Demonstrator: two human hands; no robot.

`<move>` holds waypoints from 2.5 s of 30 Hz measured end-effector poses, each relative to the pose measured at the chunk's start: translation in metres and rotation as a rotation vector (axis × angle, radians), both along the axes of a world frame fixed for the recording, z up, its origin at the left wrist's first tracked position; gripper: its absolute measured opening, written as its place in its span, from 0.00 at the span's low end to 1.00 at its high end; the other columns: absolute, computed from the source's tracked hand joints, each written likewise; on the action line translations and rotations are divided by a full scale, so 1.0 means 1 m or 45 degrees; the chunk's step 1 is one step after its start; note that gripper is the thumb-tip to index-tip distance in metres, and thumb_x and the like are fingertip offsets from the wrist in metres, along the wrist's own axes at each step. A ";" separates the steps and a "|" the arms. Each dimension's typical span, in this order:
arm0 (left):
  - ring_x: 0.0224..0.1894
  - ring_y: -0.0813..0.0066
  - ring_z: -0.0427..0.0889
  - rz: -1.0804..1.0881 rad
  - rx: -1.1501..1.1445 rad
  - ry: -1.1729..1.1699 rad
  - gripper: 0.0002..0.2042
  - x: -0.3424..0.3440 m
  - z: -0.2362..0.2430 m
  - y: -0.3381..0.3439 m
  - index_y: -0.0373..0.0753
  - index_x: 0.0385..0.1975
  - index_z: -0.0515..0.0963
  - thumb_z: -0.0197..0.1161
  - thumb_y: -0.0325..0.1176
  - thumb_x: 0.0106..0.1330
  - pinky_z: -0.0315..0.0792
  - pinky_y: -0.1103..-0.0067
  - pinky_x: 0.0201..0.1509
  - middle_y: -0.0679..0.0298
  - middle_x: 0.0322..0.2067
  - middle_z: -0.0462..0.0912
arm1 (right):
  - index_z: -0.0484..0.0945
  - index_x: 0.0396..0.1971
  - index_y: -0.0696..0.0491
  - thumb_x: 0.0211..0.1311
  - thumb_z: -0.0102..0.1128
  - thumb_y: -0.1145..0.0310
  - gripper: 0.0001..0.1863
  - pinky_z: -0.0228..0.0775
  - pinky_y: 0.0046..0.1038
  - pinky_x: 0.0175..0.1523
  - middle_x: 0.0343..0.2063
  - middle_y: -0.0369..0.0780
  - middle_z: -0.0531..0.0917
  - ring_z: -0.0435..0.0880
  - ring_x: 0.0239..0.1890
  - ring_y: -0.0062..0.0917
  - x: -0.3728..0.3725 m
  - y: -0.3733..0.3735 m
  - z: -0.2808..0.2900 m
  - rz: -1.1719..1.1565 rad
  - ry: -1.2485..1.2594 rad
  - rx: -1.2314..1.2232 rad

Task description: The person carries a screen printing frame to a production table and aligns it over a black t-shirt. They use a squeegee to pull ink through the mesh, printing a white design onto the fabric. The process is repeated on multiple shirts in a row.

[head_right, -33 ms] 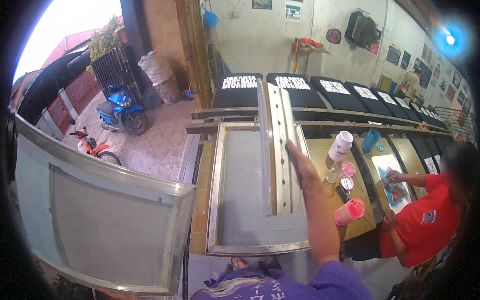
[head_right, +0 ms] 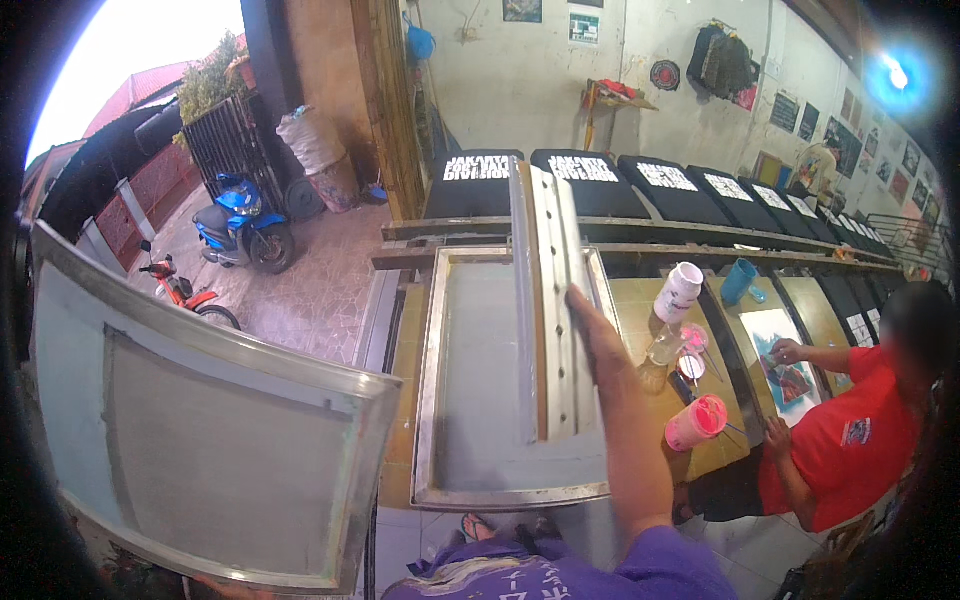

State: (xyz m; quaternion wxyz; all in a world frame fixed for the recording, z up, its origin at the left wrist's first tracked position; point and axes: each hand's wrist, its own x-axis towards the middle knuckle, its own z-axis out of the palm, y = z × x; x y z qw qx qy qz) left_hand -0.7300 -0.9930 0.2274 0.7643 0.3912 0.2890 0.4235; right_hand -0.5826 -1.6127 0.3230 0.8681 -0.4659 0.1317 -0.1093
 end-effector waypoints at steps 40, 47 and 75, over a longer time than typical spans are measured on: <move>0.24 0.85 0.65 -1.873 1.309 0.037 0.21 -0.057 0.058 0.101 0.33 0.35 0.81 0.59 0.49 0.79 0.57 0.79 0.25 0.75 0.22 0.71 | 0.78 0.60 0.57 0.74 0.57 0.46 0.30 0.75 0.30 0.56 0.50 0.40 0.86 0.84 0.49 0.27 -0.599 0.484 -0.090 -1.307 0.106 0.060; 0.23 0.87 0.61 -2.417 1.385 0.007 0.22 -0.104 0.026 -0.021 0.37 0.29 0.79 0.62 0.51 0.76 0.54 0.80 0.25 0.77 0.20 0.67 | 0.79 0.56 0.59 0.73 0.58 0.49 0.28 0.77 0.34 0.54 0.46 0.43 0.87 0.87 0.46 0.32 -0.720 0.546 -0.105 -2.014 0.129 0.146; 0.29 0.84 0.69 -3.371 1.220 -0.316 0.25 -0.551 -0.033 -0.608 0.36 0.33 0.82 0.62 0.57 0.74 0.65 0.79 0.31 0.72 0.24 0.76 | 0.69 0.69 0.58 0.71 0.59 0.41 0.40 0.67 0.34 0.68 0.60 0.42 0.79 0.79 0.59 0.33 -1.118 0.208 -0.101 -2.541 0.092 0.194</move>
